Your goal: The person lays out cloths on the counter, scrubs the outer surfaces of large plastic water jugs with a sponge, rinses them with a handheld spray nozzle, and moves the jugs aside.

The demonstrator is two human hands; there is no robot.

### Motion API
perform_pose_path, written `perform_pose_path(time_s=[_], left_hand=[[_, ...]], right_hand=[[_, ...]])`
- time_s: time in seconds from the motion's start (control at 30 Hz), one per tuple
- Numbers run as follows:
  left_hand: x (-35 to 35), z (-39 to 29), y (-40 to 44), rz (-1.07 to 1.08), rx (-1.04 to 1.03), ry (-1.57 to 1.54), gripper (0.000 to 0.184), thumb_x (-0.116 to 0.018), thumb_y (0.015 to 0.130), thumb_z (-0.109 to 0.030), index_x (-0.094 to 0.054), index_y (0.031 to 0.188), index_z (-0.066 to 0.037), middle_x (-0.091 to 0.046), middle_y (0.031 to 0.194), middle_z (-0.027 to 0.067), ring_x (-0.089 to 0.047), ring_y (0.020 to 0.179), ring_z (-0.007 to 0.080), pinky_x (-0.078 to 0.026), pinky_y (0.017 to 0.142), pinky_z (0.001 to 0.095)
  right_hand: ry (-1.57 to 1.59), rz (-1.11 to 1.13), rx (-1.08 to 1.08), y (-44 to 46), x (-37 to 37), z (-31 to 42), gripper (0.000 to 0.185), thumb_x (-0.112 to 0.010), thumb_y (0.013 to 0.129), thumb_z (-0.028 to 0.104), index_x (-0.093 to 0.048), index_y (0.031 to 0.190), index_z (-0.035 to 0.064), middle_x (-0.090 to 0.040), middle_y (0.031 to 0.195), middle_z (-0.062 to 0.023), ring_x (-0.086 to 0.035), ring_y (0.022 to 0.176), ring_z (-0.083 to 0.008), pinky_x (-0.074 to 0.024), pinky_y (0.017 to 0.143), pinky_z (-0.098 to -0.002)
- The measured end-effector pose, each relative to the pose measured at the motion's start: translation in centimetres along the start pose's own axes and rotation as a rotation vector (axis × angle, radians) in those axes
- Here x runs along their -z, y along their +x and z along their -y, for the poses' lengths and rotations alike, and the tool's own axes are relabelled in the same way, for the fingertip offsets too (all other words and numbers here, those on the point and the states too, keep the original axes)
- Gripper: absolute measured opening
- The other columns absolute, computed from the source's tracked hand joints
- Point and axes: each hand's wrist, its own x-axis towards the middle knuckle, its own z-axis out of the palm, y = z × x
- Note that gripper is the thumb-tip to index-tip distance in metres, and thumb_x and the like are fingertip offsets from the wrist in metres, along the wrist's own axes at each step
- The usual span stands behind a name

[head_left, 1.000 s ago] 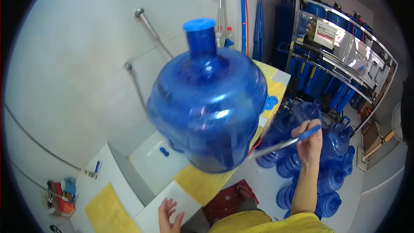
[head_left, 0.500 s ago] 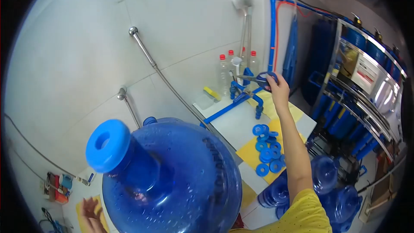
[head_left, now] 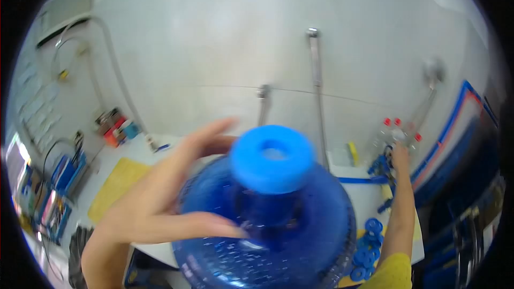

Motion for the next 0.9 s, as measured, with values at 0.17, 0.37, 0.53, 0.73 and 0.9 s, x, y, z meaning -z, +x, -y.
perform_pose_path(time_s=[0.17,0.37,0.53,0.73,0.9], left_hand=[[-3.1,0.1,2.8,0.120,-0.108,-0.090,0.074,-0.077,0.072,-0.034,-0.036,0.118,0.007,-0.058,0.101,0.0282,-0.058,0.098,0.0375,-0.046,0.084,0.0387],[0.0,0.9,1.1,-0.075,-0.044,0.089,0.081,-0.075,0.069,-0.037,-0.033,0.116,0.014,-0.058,0.097,0.0311,-0.059,0.095,0.0397,-0.048,0.082,0.0393],[11.0,2.2,-2.6,-0.299,0.076,0.068,0.063,-0.072,0.070,-0.045,-0.056,0.107,0.003,-0.063,0.097,0.0159,-0.060,0.093,0.0220,-0.048,0.081,0.0315],[23.7,4.0,-8.7,-0.609,0.350,0.193,0.068,-0.070,0.075,-0.048,-0.049,0.122,-0.003,-0.061,0.106,0.0126,-0.060,0.099,0.0204,-0.045,0.091,0.0311],[30.6,8.7,-12.8,-0.652,0.317,0.543,0.067,-0.070,0.074,-0.049,-0.050,0.116,-0.001,-0.060,0.103,0.0110,-0.058,0.095,0.0172,-0.043,0.088,0.0296]], right_hand=[[0.491,-0.298,0.230,3.2,-1.9,-0.4,0.041,-0.059,0.082,0.013,-0.053,0.122,0.0053,-0.057,0.119,-0.0154,-0.052,0.113,-0.0320,-0.0384,0.097,-0.0383],[0.450,-0.102,0.379,2.9,4.9,2.1,0.049,-0.054,0.090,0.042,-0.051,0.131,0.0161,-0.048,0.133,-0.0181,-0.051,0.113,-0.0346,-0.0357,0.101,-0.0388],[0.809,-0.001,0.333,4.4,5.0,1.4,0.044,-0.051,0.093,0.033,-0.049,0.131,0.0098,-0.046,0.135,-0.0140,-0.045,0.122,-0.0281,-0.0343,0.103,-0.0363],[1.002,-0.069,0.130,-2.7,13.6,8.4,0.046,-0.056,0.092,0.033,-0.054,0.127,0.0032,-0.053,0.127,-0.0136,-0.053,0.110,-0.0260,-0.0478,0.088,-0.0342],[0.944,-0.130,0.175,-6.2,16.6,14.0,0.045,-0.054,0.092,0.035,-0.055,0.126,0.0050,-0.054,0.126,-0.0136,-0.055,0.109,-0.0265,-0.0478,0.089,-0.0347]])
